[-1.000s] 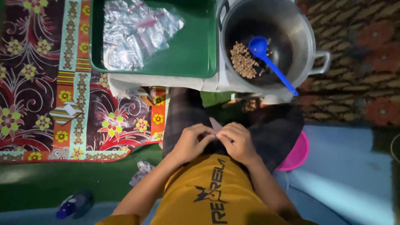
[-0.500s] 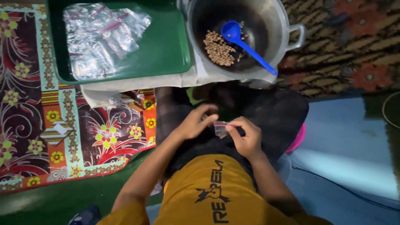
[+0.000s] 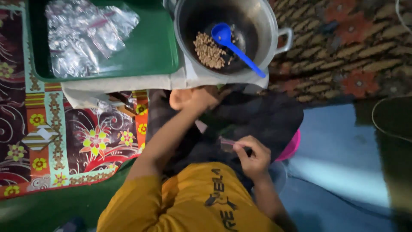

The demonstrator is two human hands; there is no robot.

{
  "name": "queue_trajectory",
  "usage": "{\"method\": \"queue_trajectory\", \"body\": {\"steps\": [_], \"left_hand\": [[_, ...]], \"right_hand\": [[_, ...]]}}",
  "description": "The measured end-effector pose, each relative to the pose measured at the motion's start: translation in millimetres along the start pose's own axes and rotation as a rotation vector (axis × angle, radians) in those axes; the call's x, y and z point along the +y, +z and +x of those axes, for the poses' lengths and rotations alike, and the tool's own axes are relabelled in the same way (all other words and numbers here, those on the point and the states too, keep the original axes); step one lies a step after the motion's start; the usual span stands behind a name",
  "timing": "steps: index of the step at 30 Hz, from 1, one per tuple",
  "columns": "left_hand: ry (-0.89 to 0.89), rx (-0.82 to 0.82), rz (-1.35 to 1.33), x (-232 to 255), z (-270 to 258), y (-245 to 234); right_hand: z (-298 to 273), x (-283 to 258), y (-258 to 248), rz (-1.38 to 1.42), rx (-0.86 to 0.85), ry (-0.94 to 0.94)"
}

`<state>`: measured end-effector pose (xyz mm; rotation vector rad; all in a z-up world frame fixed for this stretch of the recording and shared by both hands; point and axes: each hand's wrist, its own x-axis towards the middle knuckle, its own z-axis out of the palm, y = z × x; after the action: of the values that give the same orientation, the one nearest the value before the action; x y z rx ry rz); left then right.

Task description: Packaging roasted peanuts from a large pot into small plastic bags using a spoon and hands.

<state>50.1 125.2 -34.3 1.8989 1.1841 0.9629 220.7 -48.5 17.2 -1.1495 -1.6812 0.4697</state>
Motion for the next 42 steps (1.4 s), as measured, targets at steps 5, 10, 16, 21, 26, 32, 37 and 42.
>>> {"method": "queue_trajectory", "body": {"steps": [5,10,16,21,26,32,37,42], "left_hand": [[-0.317,-0.607,0.711,-56,-14,68],[-0.344,-0.427,0.720,-68,-59,52],[-0.239,-0.252,0.792,-114,-66,34],[-0.332,-0.396,0.556,-54,-90,-33],[-0.485,-0.256,-0.161,-8,-100,-88],[-0.365,-0.028,-0.421,29,-87,-121],[-0.134,0.070,-0.739,65,-74,-122],[0.098,0.004,-0.908,96,-57,-138]], "right_hand": [[2,10,-4,0.110,0.031,0.023],[10,18,-2,0.175,0.015,0.003],[38,18,18,0.261,0.032,-0.023],[43,26,34,0.275,-0.017,-0.005],[60,30,60,0.359,-0.083,0.020],[75,34,64,0.312,-0.103,-0.014],[62,48,66,0.343,-0.085,0.026],[44,64,59,0.419,-0.202,0.059]]}}
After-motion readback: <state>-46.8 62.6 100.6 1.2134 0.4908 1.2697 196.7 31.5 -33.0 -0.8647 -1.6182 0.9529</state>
